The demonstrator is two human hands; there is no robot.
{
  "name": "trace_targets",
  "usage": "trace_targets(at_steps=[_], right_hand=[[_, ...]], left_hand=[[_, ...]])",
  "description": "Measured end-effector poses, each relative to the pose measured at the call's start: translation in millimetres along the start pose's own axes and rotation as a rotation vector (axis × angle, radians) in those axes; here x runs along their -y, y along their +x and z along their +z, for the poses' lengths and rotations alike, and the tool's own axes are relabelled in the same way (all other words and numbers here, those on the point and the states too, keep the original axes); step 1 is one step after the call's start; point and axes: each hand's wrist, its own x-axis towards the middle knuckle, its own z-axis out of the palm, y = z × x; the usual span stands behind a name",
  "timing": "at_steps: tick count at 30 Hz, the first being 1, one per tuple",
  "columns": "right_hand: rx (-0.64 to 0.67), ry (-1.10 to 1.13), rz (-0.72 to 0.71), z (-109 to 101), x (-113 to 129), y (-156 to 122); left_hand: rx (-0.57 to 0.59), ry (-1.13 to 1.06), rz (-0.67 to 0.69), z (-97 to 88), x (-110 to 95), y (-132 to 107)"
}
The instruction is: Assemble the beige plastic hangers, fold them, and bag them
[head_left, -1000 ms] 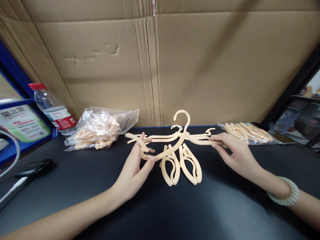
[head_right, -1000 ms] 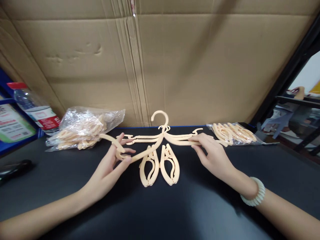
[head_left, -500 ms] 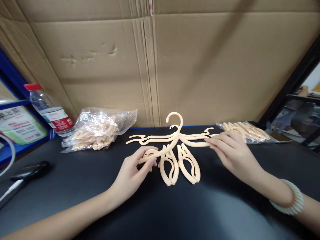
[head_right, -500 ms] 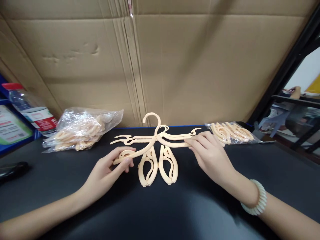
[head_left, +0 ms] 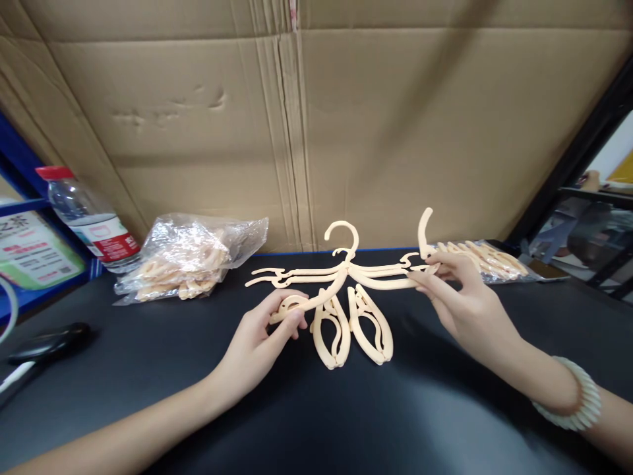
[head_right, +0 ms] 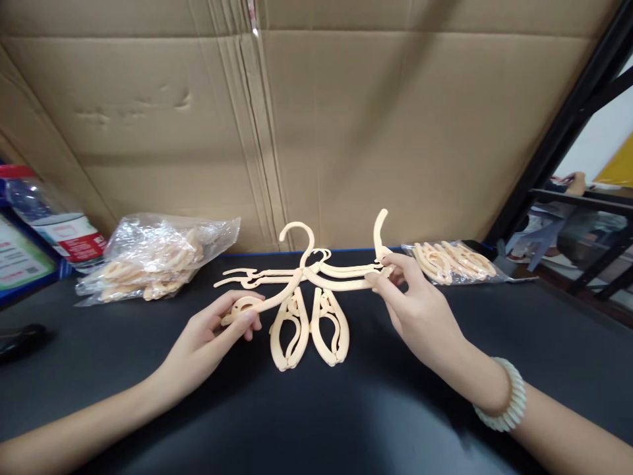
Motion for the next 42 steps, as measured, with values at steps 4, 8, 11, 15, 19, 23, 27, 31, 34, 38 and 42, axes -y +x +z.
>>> trace_targets(at_steps=[4, 8, 11, 15, 19, 23, 27, 31, 34, 38, 42], right_hand=[[-0.073, 0.215, 0.021, 0, 6, 2], [-0.027, 0.405, 0.192, 0, 8, 2], [0.05, 0.607, 0.334, 3, 6, 1], [0.088, 0.779, 0.427, 5, -1, 2], [0.095, 0.981, 0.52, 5, -7, 1], [0.114, 1.165, 0.616, 2, 5, 1], [0.14, 1.386, 0.739, 0, 25, 3], [0.241, 1.452, 0.726, -2, 33, 3], [0.35, 1.426, 0.628, -7, 35, 4], [0.566, 1.368, 0.448, -19, 43, 7], [0.733, 1.409, 0.371, -26, 48, 6]], left_hand=[[0.022, 0.013, 0.02, 0.6, 0, -1], [0.037, 0.019, 0.03, 0.4, 0, -1], [0.033, 0.004, 0.015, 0.2, -1, -1], [-0.028, -0.101, -0.063, 1.8, -1, 1], [-0.122, -0.283, -0.165, 5.9, 1, 2], [-0.103, -0.427, -0.173, 11.1, -1, -2], [0.016, -0.476, -0.177, 17.7, -8, -10], [0.118, -0.467, -0.18, 23.1, -13, -14], [0.124, -0.485, -0.169, 24.1, -13, -14], [0.107, -0.48, -0.175, 24.0, -13, -14], [0.138, -0.441, -0.174, 24.8, -11, -14]])
